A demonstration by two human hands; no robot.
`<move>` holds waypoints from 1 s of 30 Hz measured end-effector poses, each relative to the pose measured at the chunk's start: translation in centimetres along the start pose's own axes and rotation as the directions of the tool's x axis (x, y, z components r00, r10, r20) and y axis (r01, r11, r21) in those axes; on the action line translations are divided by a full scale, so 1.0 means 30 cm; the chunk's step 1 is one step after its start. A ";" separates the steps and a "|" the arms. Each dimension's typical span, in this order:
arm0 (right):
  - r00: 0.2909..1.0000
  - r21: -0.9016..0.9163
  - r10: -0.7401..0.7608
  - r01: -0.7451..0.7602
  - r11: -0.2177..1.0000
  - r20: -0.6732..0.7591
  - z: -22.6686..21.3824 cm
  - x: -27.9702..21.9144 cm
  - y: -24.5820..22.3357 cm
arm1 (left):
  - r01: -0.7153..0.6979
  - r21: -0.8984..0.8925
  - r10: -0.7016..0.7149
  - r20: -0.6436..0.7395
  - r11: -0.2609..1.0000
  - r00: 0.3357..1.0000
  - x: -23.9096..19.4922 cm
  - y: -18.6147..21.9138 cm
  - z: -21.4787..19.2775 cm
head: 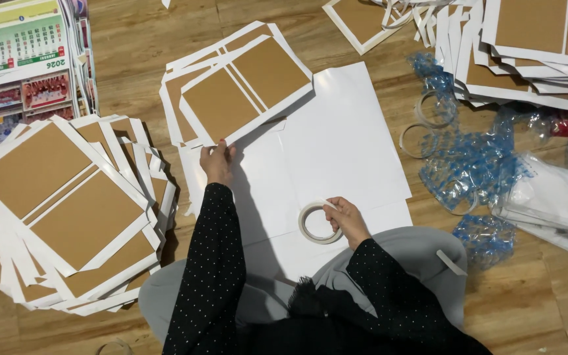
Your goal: The person sits on the floor and repeatedly applies strips of clear adhesive tape to the edges of brown cardboard pieces. They tear the tape by hand and press it down to secure the cardboard, stacking finished pieces to the side.
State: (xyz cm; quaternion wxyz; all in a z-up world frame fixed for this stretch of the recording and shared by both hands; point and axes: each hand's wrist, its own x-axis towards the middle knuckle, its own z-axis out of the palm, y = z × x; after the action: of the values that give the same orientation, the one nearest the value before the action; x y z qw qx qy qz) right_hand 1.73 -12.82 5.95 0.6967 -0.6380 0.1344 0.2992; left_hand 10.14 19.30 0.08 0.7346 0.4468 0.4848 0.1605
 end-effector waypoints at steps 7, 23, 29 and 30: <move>1.000 -0.018 -0.001 0.001 1.000 0.018 0.012 -0.023 -0.017 | -0.011 0.134 -0.002 0.096 0.991 0.995 -0.189 -0.034 -0.013; 0.999 -0.043 -0.032 0.032 0.999 0.003 -0.005 -0.017 0.023 | 0.061 0.153 -0.090 0.191 0.986 0.977 -0.395 -0.186 -0.108; 0.999 -0.058 -0.042 0.042 0.997 0.003 -0.011 -0.008 0.038 | 0.056 0.217 -0.105 0.220 0.975 0.970 -0.410 -0.263 -0.134; 0.999 -0.058 -0.043 0.043 0.997 -0.001 -0.011 -0.010 0.038 | 0.062 0.212 -0.109 0.219 0.975 0.970 -0.404 -0.289 -0.141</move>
State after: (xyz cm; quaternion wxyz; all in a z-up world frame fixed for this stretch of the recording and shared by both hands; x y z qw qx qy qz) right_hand 0.89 -13.21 5.15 0.6841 -0.6610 0.1127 0.2871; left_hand -0.98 8.57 -0.62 0.7422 0.5139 0.4295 0.0254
